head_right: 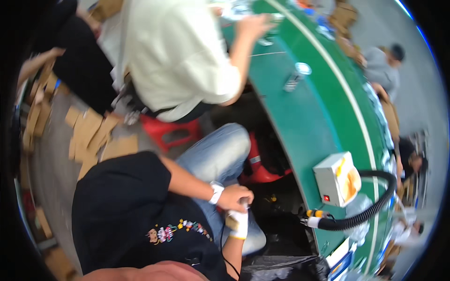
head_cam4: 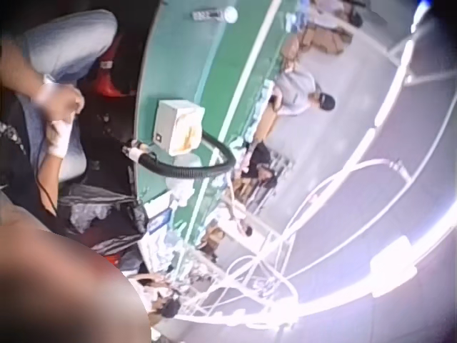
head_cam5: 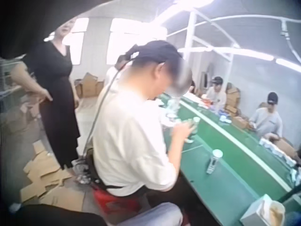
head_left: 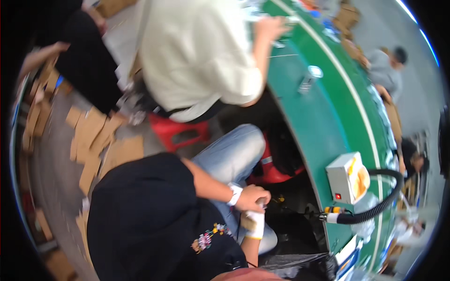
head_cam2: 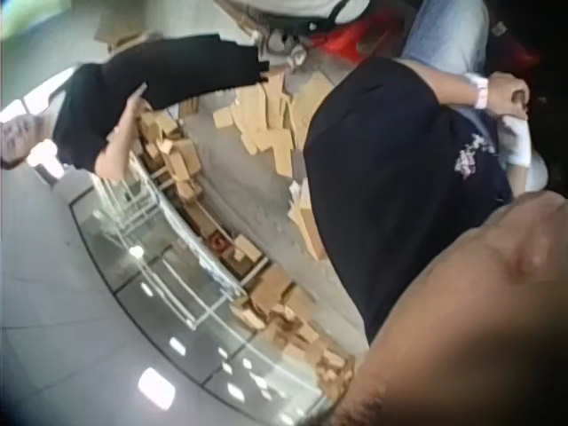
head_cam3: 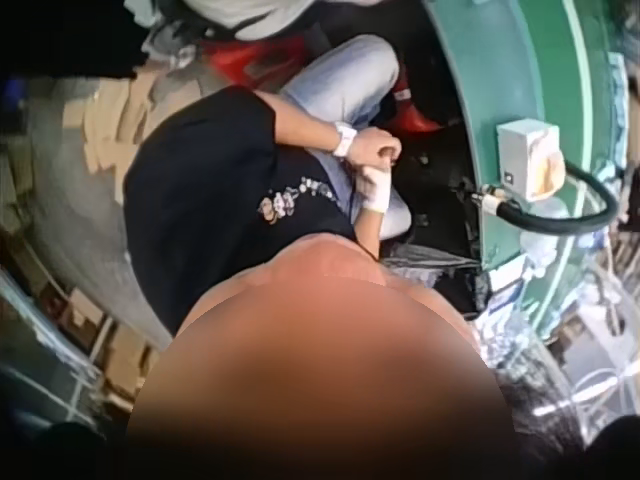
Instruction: Assembling and inspecting small electronic devices at a production line station.
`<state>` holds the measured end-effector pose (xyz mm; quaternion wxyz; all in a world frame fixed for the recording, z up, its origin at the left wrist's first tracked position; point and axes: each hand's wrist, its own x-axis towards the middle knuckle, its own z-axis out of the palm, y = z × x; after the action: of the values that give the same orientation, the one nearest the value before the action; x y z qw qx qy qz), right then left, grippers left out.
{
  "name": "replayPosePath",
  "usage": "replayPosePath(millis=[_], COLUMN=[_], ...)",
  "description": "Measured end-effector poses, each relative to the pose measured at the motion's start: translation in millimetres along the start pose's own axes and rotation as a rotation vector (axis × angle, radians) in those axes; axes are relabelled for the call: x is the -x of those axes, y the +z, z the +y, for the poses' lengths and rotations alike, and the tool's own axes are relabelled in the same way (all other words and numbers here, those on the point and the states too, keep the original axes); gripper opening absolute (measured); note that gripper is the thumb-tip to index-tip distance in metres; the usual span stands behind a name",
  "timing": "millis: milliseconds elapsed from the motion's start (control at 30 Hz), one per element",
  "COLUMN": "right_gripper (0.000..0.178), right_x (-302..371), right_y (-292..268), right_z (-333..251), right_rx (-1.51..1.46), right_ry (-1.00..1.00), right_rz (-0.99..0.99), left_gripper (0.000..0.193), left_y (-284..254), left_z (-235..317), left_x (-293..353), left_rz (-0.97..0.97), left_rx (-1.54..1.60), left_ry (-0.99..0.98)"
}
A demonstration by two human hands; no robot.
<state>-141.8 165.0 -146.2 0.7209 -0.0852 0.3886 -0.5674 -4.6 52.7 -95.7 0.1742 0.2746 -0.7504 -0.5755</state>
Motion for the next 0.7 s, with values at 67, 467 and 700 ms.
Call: replayPosePath(millis=[67, 467, 700], right_gripper=[0.053, 0.038, 0.040], right_x=[4.2, -3.5, -16.4], right_y=[11.6, -162.8, -86.5], right_z=[1.2, -42.7, -27.4], right_rx=[-0.214, 0.562, 0.780], right_ry=[0.219, -0.011, -0.005], right_rz=[-0.027, 0.374, 0.609], left_gripper=[0.048, 0.014, 0.064], left_y=[-2.3, -259.5, -408.7], left_z=[2.0, -3.7, 48.9], left_x=[26.9, 227.8, 316.5], left_rz=[0.115, 1.643, 1.858], left_rx=[-0.189, -0.040, 0.440], left_ry=[0.113, 0.288, 0.201])
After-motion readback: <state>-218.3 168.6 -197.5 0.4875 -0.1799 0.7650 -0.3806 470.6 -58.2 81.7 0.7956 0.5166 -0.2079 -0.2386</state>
